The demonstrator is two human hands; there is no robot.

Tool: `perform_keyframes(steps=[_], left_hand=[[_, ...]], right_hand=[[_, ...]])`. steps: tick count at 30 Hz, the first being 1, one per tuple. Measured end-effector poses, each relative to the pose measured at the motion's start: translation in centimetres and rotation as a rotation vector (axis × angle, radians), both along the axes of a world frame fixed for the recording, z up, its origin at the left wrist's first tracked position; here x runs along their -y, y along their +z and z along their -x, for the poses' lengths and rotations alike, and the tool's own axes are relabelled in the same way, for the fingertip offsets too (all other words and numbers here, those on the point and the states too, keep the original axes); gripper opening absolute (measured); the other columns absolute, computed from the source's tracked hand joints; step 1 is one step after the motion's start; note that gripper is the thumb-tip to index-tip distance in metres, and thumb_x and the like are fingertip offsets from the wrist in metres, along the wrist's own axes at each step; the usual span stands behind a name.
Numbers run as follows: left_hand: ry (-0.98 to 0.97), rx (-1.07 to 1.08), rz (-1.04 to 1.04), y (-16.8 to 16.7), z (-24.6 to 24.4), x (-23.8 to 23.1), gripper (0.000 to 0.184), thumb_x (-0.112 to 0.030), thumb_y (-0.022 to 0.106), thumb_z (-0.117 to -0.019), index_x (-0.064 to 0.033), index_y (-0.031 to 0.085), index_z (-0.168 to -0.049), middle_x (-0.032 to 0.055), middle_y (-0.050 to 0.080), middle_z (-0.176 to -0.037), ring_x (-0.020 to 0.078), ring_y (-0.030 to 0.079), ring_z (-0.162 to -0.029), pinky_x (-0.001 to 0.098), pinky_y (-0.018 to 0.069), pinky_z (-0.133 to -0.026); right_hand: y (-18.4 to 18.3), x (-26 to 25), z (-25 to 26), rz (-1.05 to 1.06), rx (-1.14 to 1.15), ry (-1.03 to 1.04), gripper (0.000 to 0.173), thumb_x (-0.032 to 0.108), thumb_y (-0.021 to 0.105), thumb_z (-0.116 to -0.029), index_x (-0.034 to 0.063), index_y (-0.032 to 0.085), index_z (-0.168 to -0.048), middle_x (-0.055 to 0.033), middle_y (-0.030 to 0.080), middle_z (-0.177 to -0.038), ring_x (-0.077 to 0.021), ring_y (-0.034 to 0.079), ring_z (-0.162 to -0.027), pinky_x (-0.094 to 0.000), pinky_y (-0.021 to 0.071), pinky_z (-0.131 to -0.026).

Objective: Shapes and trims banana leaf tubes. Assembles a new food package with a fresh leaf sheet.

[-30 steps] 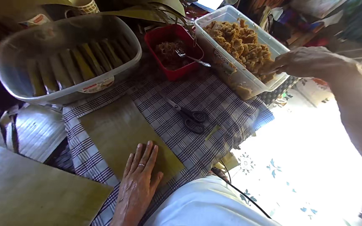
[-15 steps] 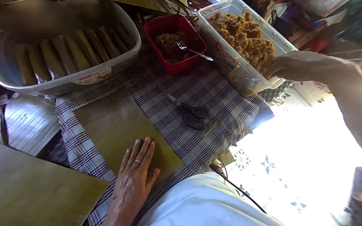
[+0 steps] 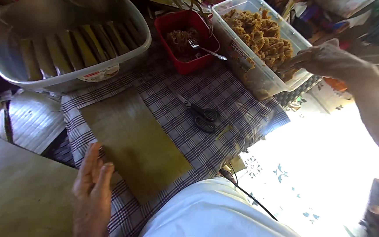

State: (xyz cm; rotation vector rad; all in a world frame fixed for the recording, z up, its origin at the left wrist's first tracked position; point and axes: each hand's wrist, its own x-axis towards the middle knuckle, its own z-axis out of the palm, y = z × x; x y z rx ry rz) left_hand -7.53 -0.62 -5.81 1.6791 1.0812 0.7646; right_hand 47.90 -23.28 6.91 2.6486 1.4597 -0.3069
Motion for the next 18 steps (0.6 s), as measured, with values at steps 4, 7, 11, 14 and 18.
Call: perform_keyframes(steps=[4,7,11,14,18], left_hand=[[0.078,0.143,0.114,-0.2,0.5,-1.2,0.056,-0.034,0.057,-0.0996,0.0011,0.051,-0.143,0.0057,0.055,-0.147,0.0101,0.054,-0.132,0.0310,0.0474,-0.107],[0.112,0.164,0.186,0.7,-0.1,-1.4,0.048,-0.028,0.055,-0.0991,-0.0008,0.054,-0.139,0.0005,0.059,-0.141,0.0093,0.058,-0.127,0.0303,0.0509,-0.103],[0.140,0.249,0.264,0.9,-0.4,-1.8,0.036,-0.017,0.048,-0.1016,-0.0042,0.059,-0.133,-0.0025,0.064,-0.135,0.0113,0.062,-0.124,0.0314,0.0538,-0.102],[0.170,0.298,0.351,1.0,-0.5,-2.2,0.032,-0.018,0.047,-0.1035,-0.0088,0.063,-0.130,-0.0029,0.067,-0.132,0.0141,0.064,-0.123,0.0352,0.0570,-0.098],[0.146,0.314,0.427,0.7,-0.7,-2.7,0.036,-0.013,0.041,-0.1042,-0.0081,0.056,-0.136,-0.0004,0.071,-0.122,0.0133,0.071,-0.106,0.0314,0.0612,-0.088]], right_hand=[[0.0,0.9,0.3,-0.051,-0.158,0.066,0.025,-0.007,0.059,-0.0986,0.0051,0.079,-0.106,-0.0208,0.074,-0.109,-0.0445,0.065,-0.109,-0.0733,0.0314,-0.102],[0.5,1.2,0.7,-0.097,-0.182,0.126,0.027,-0.011,0.059,-0.0953,0.0048,0.080,-0.100,-0.0190,0.075,-0.102,-0.0415,0.068,-0.101,-0.0723,0.0340,-0.101],[2.2,1.5,1.3,-0.170,-0.190,0.156,0.025,-0.012,0.059,-0.0939,0.0023,0.078,-0.095,-0.0175,0.074,-0.094,-0.0356,0.067,-0.092,-0.0678,0.0388,-0.094],[3.3,2.8,1.0,-0.241,-0.223,0.108,0.025,-0.009,0.059,-0.0927,0.0064,0.079,-0.096,-0.0115,0.074,-0.096,-0.0251,0.066,-0.089,-0.0552,0.0488,-0.084],[4.0,4.1,1.6,-0.320,-0.314,-0.059,0.022,-0.004,0.059,-0.0927,0.0062,0.077,-0.101,-0.0097,0.073,-0.098,-0.0177,0.066,-0.086,-0.0448,0.0532,-0.080]])
